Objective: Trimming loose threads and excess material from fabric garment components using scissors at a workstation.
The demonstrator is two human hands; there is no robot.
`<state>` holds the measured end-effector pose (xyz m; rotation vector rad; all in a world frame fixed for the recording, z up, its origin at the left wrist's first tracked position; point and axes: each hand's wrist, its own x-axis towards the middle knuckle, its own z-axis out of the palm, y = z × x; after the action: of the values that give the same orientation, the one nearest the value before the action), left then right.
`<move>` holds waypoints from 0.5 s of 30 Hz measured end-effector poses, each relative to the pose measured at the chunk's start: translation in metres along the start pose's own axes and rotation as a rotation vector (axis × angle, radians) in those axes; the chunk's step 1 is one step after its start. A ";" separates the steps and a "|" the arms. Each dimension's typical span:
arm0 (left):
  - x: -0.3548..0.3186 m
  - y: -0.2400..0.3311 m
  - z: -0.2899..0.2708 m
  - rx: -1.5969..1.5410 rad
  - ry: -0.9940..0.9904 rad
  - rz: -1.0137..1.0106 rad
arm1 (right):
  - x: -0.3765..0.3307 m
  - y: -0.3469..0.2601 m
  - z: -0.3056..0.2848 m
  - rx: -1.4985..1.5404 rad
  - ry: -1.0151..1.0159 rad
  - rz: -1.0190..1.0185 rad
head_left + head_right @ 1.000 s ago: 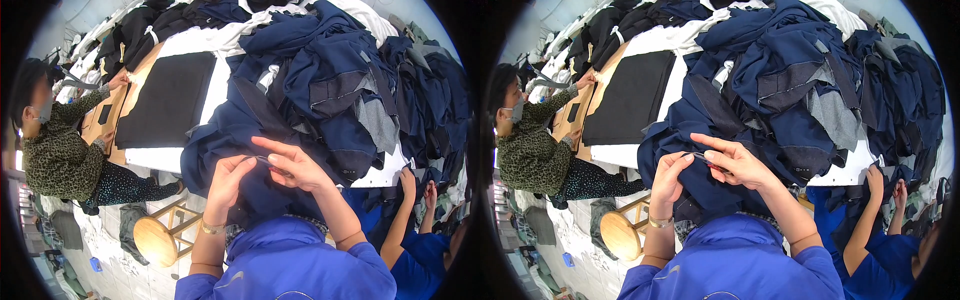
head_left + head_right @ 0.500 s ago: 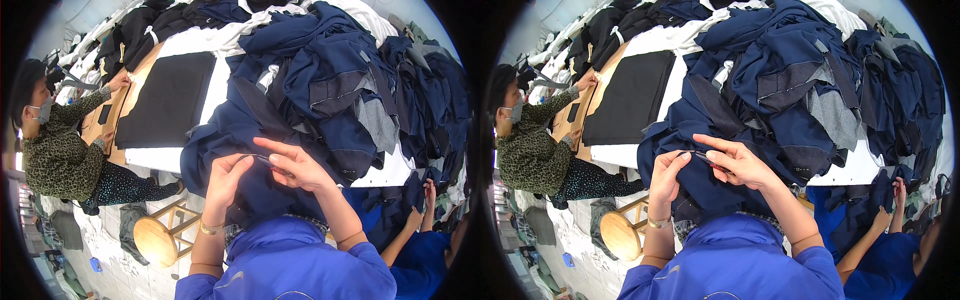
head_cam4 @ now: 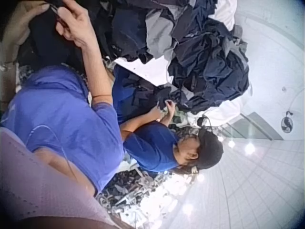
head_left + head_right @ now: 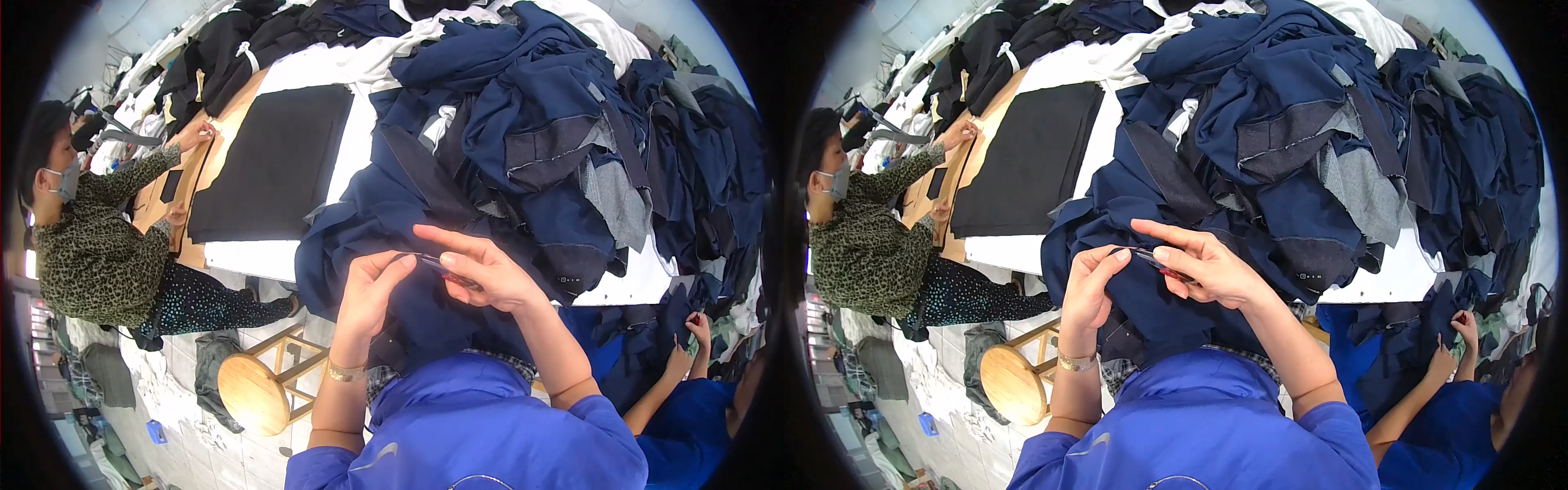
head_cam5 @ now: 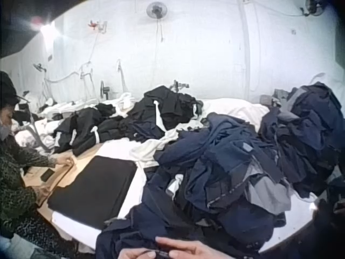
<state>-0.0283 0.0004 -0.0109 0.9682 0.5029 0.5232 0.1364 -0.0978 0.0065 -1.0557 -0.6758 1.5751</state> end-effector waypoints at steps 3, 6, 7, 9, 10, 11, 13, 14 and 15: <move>0.001 -0.002 -0.002 -0.014 -0.021 -0.017 | 0.001 0.001 0.000 0.016 -0.005 -0.012; 0.001 -0.003 -0.002 -0.036 -0.045 -0.035 | 0.002 0.000 0.002 0.026 0.000 -0.029; 0.001 -0.004 -0.002 -0.046 -0.054 -0.041 | 0.002 0.000 0.003 0.026 0.003 -0.036; 0.001 -0.002 0.000 -0.038 -0.043 -0.034 | 0.004 0.004 0.001 0.070 0.015 -0.066; 0.001 -0.002 0.001 -0.030 -0.032 -0.027 | 0.004 0.005 0.000 0.113 0.025 -0.097; 0.001 -0.001 0.002 -0.030 -0.031 -0.027 | 0.004 0.004 0.001 0.137 0.040 -0.110; 0.002 -0.001 0.003 -0.014 0.036 0.000 | 0.003 0.003 0.000 0.154 0.038 -0.126; 0.002 -0.001 0.003 -0.015 0.035 -0.001 | 0.001 0.003 0.000 0.171 0.040 -0.143; 0.002 -0.001 0.002 -0.016 0.034 0.008 | -0.001 0.002 0.001 0.150 0.040 -0.121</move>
<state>-0.0259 -0.0001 -0.0115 0.9478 0.5255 0.5505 0.1343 -0.0987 0.0057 -0.9162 -0.5745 1.4723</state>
